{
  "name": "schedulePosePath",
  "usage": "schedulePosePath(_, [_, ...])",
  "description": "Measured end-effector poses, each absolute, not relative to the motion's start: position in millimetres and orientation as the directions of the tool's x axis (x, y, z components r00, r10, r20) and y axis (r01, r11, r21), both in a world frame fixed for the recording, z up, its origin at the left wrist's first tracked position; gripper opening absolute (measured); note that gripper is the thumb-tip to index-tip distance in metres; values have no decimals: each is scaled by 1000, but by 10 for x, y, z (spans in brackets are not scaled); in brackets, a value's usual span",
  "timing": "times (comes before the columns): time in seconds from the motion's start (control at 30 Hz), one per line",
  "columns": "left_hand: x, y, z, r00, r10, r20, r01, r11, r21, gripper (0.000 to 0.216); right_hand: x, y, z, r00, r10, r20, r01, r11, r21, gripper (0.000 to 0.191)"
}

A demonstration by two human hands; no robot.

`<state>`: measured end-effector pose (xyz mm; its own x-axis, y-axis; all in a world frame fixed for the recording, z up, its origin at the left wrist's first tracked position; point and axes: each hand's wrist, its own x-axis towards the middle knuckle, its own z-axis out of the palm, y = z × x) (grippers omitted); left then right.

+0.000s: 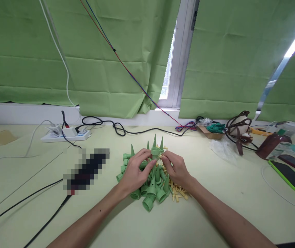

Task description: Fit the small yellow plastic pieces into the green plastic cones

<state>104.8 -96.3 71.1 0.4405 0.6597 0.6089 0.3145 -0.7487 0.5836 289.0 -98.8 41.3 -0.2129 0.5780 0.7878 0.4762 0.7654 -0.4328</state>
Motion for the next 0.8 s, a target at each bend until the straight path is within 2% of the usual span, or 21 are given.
schedulePosePath(0.33, [1038, -899, 640, 394, 517, 760, 314, -853, 417, 19, 2894, -1023, 431, -219, 578, 786, 480, 765, -429, 32])
schedulePosePath(0.47, [1051, -901, 631, 364, 523, 771, 336, -845, 415, 16, 2878, -1029, 436, -190, 550, 814, 512, 762, -395, 33])
schedulePosePath(0.67, [1049, -946, 681, 303, 651, 696, 404, -749, 525, 10, 2874, -1036, 464, -125, 530, 839, 518, 756, -400, 27])
schedulePosePath(0.8, [1044, -947, 695, 319, 747, 584, 347, -665, 661, 34, 2879, -1020, 450, -140, 526, 839, 498, 770, -399, 23])
